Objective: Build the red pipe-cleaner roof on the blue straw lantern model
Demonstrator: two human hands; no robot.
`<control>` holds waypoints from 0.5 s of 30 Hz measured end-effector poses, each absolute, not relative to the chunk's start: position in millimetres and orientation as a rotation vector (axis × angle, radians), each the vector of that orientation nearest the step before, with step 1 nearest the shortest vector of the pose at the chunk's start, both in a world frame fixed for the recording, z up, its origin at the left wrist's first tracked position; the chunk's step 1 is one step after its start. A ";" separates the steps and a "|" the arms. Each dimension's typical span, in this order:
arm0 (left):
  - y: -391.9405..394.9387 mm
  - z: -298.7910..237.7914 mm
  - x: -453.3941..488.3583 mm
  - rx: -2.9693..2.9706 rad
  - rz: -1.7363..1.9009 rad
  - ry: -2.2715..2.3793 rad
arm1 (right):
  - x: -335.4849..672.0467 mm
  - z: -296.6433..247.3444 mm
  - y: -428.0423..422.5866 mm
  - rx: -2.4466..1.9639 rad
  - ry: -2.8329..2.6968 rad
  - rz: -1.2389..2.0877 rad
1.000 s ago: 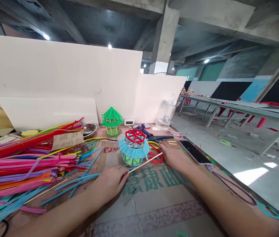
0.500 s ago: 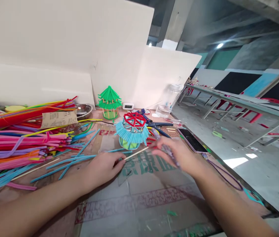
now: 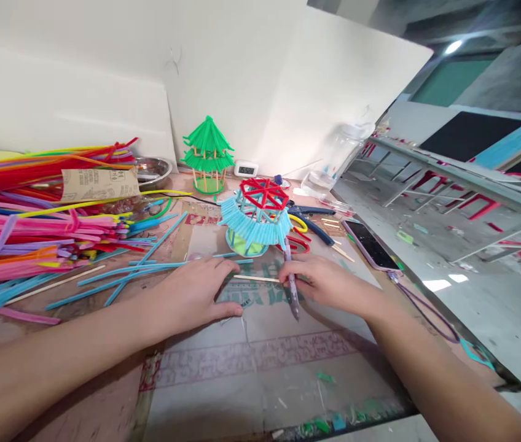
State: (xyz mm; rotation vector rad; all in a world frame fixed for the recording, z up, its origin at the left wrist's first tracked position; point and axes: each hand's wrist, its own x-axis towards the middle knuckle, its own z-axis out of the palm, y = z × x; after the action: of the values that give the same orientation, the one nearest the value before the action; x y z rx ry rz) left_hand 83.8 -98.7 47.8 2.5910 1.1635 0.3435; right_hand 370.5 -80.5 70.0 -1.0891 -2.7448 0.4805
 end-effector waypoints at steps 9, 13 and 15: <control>-98.3 48.5 88.8 2.550 0.346 1.204 | 389.8 90.5 -76.6 -1.053 -2.226 0.902; -93.6 48.2 84.4 2.535 0.346 1.177 | 395.1 99.1 -77.3 -0.904 -1.899 1.011; -92.1 46.8 82.0 2.532 0.345 1.164 | 395.8 105.1 -82.4 -0.953 -1.873 0.953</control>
State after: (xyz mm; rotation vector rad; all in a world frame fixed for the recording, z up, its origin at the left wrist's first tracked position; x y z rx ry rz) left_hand 82.0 -92.1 46.8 2.5319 1.1637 0.3450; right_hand 395.8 -82.4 105.1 -0.9530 -1.8731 0.9533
